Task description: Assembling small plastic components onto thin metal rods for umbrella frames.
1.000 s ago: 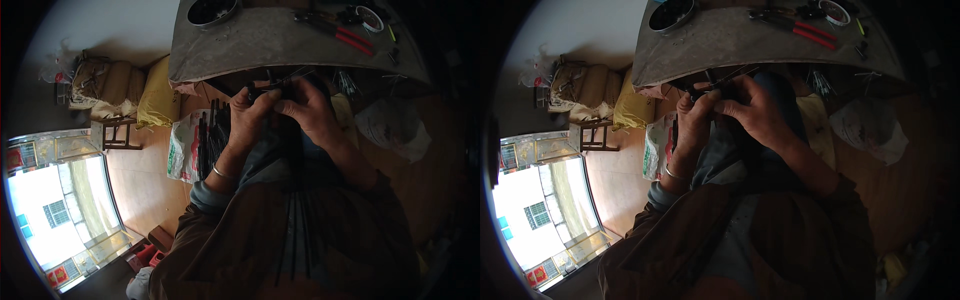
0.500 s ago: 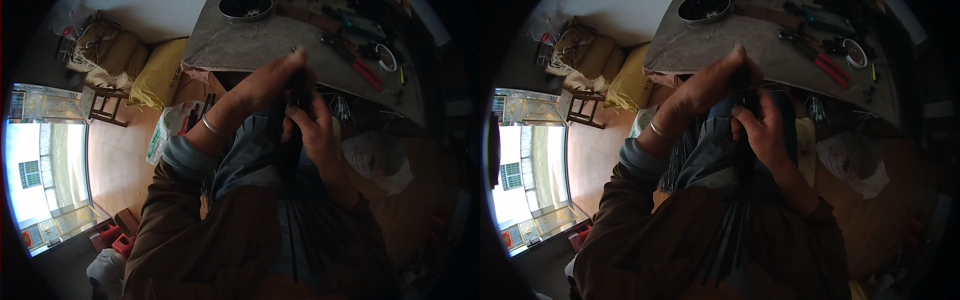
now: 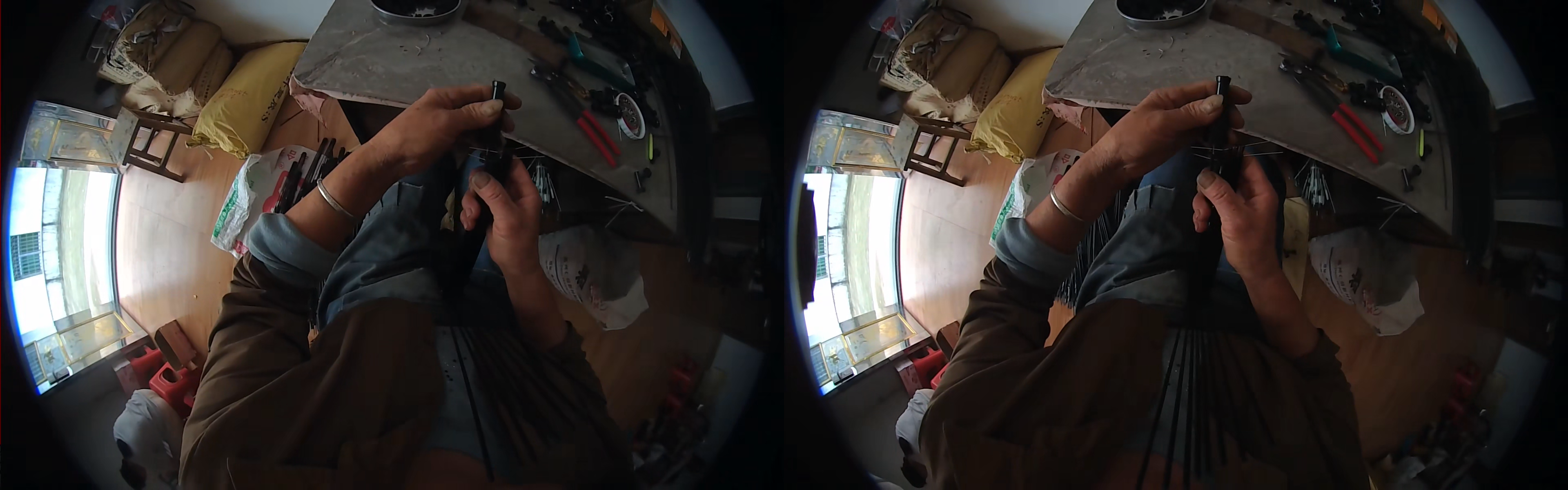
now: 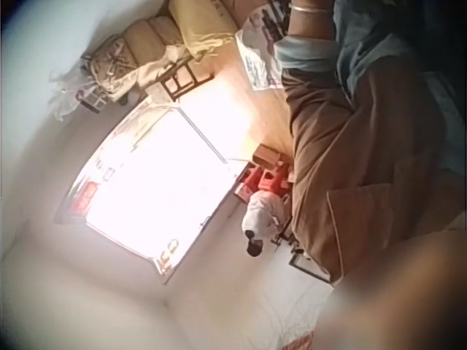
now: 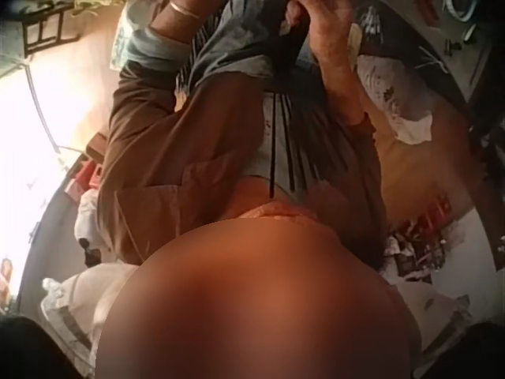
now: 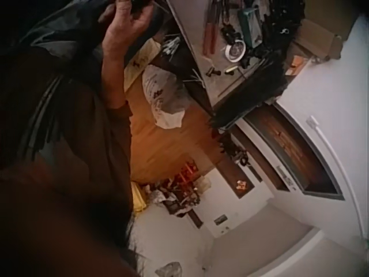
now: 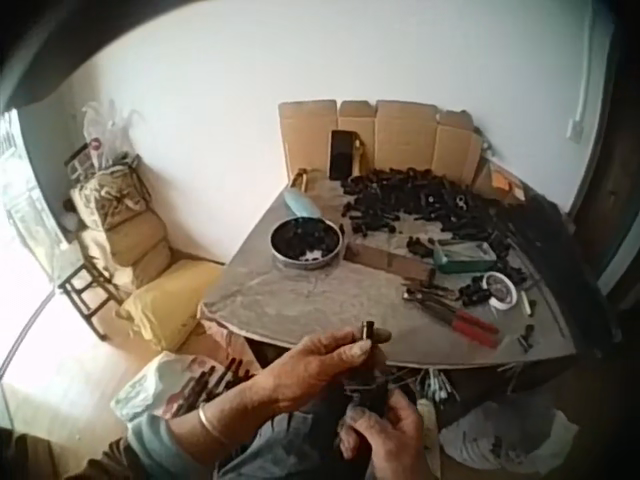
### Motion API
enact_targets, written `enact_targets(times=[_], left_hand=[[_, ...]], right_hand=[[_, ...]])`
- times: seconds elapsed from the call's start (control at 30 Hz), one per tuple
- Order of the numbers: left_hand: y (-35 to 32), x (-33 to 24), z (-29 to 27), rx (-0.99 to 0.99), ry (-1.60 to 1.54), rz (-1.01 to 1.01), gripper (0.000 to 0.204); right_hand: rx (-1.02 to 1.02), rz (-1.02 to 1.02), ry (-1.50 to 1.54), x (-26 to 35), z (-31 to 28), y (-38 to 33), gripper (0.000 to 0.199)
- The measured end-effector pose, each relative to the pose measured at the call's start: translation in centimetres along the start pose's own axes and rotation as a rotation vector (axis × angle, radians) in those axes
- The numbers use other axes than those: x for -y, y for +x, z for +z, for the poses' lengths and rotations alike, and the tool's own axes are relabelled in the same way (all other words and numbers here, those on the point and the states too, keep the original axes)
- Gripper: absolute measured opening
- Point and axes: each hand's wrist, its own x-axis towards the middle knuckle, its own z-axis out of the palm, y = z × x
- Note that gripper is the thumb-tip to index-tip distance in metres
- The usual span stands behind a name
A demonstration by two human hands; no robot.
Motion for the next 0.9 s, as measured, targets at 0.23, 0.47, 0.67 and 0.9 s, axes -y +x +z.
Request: enact_targets(times=[0.23,0.47,0.67,0.9], left_hand=[[-0.3,-0.3,0.9,-0.079,0.41,0.099,0.048],[0.5,0.7,-0.3,-0.049,0.14,0.003,0.045],[0.3,0.6,-0.1,-0.031,-0.005,0.041,0.041],[0.3,0.0,0.2,-0.094,0.29,0.049,0.046]], right_hand=[[-0.014,-0.013,-0.008,-0.5,0.2,0.4,0.023],[-0.003,0.011,0.016,-0.5,-0.1,0.5,0.02],[-0.014,0.011,0.02,-0.4,-0.3,0.6,0.02],[-0.026,0.0,-0.008,-0.4,0.3,0.7,0.022]])
